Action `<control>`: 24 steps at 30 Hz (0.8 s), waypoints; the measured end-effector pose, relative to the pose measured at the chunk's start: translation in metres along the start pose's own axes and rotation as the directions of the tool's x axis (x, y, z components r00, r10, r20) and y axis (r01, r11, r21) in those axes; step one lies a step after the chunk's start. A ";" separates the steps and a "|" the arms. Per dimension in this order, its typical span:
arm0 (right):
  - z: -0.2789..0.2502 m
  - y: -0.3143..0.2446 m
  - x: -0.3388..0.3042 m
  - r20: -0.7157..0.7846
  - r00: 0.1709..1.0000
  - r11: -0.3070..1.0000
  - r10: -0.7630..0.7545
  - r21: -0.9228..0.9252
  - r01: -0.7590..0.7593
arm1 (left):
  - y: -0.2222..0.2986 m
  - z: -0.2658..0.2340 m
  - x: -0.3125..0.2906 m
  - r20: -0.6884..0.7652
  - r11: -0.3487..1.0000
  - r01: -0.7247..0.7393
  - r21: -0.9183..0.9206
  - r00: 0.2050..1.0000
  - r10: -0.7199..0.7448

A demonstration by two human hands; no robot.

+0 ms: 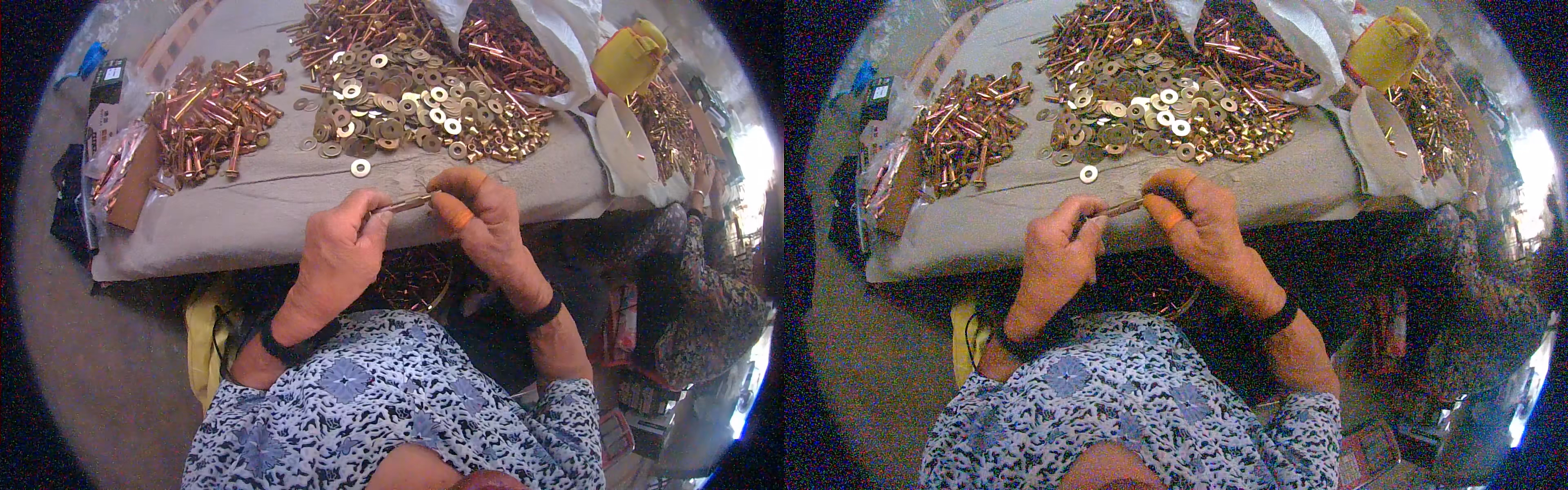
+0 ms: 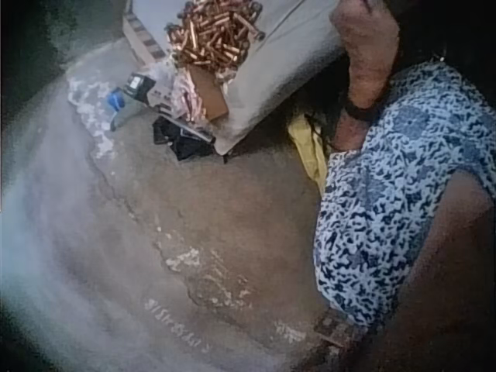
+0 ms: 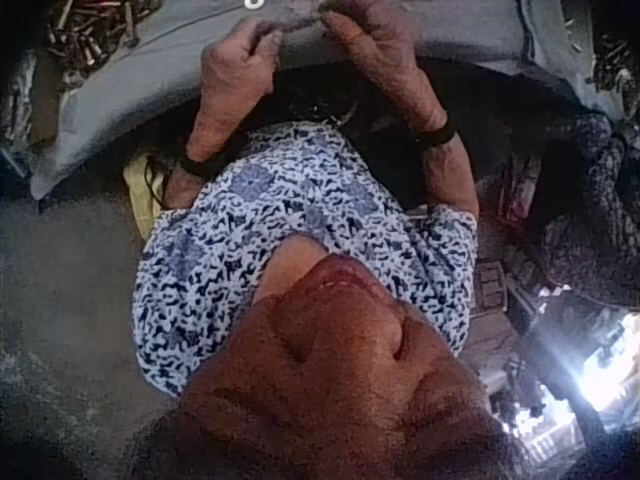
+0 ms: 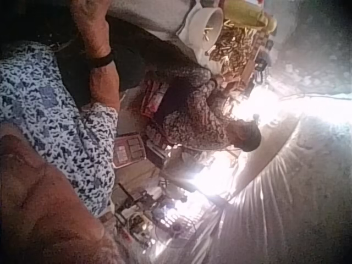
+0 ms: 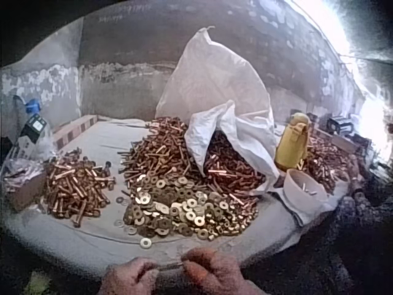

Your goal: Assembling bolts by sliding washers onto them.

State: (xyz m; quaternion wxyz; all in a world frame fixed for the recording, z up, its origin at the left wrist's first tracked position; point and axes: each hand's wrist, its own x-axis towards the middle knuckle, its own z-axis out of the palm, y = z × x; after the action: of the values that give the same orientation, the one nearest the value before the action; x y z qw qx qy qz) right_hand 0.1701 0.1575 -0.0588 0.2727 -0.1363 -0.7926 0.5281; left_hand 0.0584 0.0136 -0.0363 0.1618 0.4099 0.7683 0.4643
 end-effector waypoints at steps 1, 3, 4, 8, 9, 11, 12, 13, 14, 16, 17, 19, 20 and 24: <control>-0.001 -0.001 -0.001 0.019 1.000 0.997 0.024 0.079 -0.025 | 0.003 -0.002 0.000 0.079 0.988 0.141 -0.066 0.988 -0.136; -0.002 -0.002 -0.002 0.067 0.996 0.969 0.065 0.236 -0.079 | 0.005 -0.004 0.000 0.130 0.960 0.220 -0.172 0.971 -0.200; -0.002 -0.002 -0.002 0.076 0.994 0.961 0.073 0.260 -0.091 | 0.005 -0.005 0.001 0.159 0.939 0.260 -0.223 0.961 -0.228; -0.003 -0.002 -0.002 0.055 0.996 0.973 0.064 0.219 -0.075 | 0.009 -0.010 0.003 0.261 0.875 0.386 -0.293 0.913 -0.315; -0.003 -0.003 -0.002 0.036 0.998 0.983 0.050 0.173 -0.055 | 0.009 -0.011 0.003 0.269 0.871 0.385 -0.304 0.912 -0.309; -0.008 -0.004 0.001 0.055 0.996 0.992 -0.073 -0.099 0.078 | 0.008 -0.009 0.002 0.264 0.882 0.358 -0.306 0.922 -0.283; -0.010 -0.005 0.002 0.076 0.989 0.962 -0.131 -0.233 0.145 | 0.008 -0.007 0.001 0.251 0.896 0.332 -0.296 0.932 -0.262; -0.010 -0.006 0.001 0.061 0.990 0.958 -0.129 -0.251 0.140 | 0.007 -0.006 0.001 0.238 0.909 0.305 -0.285 0.941 -0.241; -0.008 -0.007 0.001 0.048 0.990 0.953 -0.129 -0.269 0.138 | 0.006 -0.005 0.001 0.226 0.914 0.291 -0.281 0.946 -0.231; -0.008 -0.009 0.001 0.034 0.995 0.958 -0.097 -0.267 0.102 | 0.005 -0.003 0.000 0.203 0.925 0.263 -0.273 0.956 -0.212; -0.008 -0.011 0.000 0.032 0.997 0.966 -0.063 -0.250 0.069 | 0.004 -0.003 0.000 0.200 0.927 0.262 -0.268 0.956 -0.213; -0.005 -0.008 0.000 -0.026 0.996 0.984 -0.082 -0.164 0.077 | 0.003 -0.002 0.000 0.194 0.931 0.260 -0.257 0.957 -0.214; 0.002 -0.002 0.001 -0.090 0.987 0.988 -0.132 -0.098 0.123 | 0.003 -0.003 0.001 0.199 0.925 0.271 -0.266 0.954 -0.223; -0.001 0.004 -0.002 -0.058 0.983 0.979 -0.175 -0.119 0.167 | 0.001 -0.003 0.001 0.217 0.920 0.286 -0.269 0.948 -0.232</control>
State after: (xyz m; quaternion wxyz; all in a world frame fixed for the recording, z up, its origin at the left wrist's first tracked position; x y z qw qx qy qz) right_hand 0.1719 0.1587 -0.0624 0.3359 -0.1007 -0.8203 0.4518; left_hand 0.0560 0.0130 -0.0335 0.3507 0.3155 0.7193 0.5099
